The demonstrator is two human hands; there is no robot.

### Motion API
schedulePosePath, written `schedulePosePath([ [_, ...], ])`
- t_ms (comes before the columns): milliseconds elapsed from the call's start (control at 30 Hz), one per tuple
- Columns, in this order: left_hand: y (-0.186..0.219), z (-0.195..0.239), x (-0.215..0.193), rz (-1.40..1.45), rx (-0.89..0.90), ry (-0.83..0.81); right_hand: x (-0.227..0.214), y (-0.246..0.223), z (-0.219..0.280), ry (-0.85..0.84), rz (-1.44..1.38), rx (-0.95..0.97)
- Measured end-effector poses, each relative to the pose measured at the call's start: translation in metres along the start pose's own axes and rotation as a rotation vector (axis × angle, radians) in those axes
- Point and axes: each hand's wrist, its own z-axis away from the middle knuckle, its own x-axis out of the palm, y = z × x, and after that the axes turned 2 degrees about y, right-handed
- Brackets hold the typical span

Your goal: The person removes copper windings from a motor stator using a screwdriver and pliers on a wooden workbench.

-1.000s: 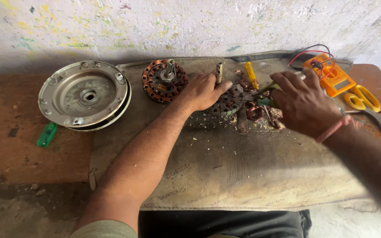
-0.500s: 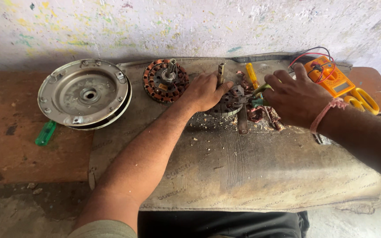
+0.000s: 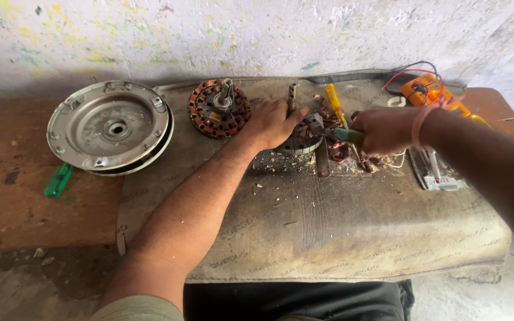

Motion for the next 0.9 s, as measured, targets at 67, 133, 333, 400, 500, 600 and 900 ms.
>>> schedulePosePath([
  [67, -0.001, -0.002, 0.0, 0.001, 0.05, 0.043, -0.005, 0.013, -0.013, -0.151, -0.322, -0.001],
  [133, -0.001, -0.002, 0.0, 0.004, 0.056, 0.055, 0.0, 0.028, -0.021, -0.244, -0.612, 0.023],
  [333, 0.0, 0.001, -0.001, 0.001, -0.008, 0.004, 0.027, 0.052, -0.028, -0.238, -0.824, -0.112],
  [400, 0.0, -0.001, 0.0, 0.015, 0.007, 0.022, 0.025, 0.049, -0.02, -0.129, -0.601, -0.244],
  [500, -0.002, -0.001, -0.001, -0.03, 0.055, 0.046, 0.017, 0.037, 0.014, 0.19, -0.081, -0.057],
  [600, 0.003, 0.002, -0.005, 0.0, 0.032, 0.027, -0.001, 0.03, 0.049, 0.368, -0.079, 0.034],
  [900, 0.012, 0.008, -0.013, -0.011, -0.039, 0.023, 0.038, 0.028, 0.072, 0.716, 0.653, 0.246],
])
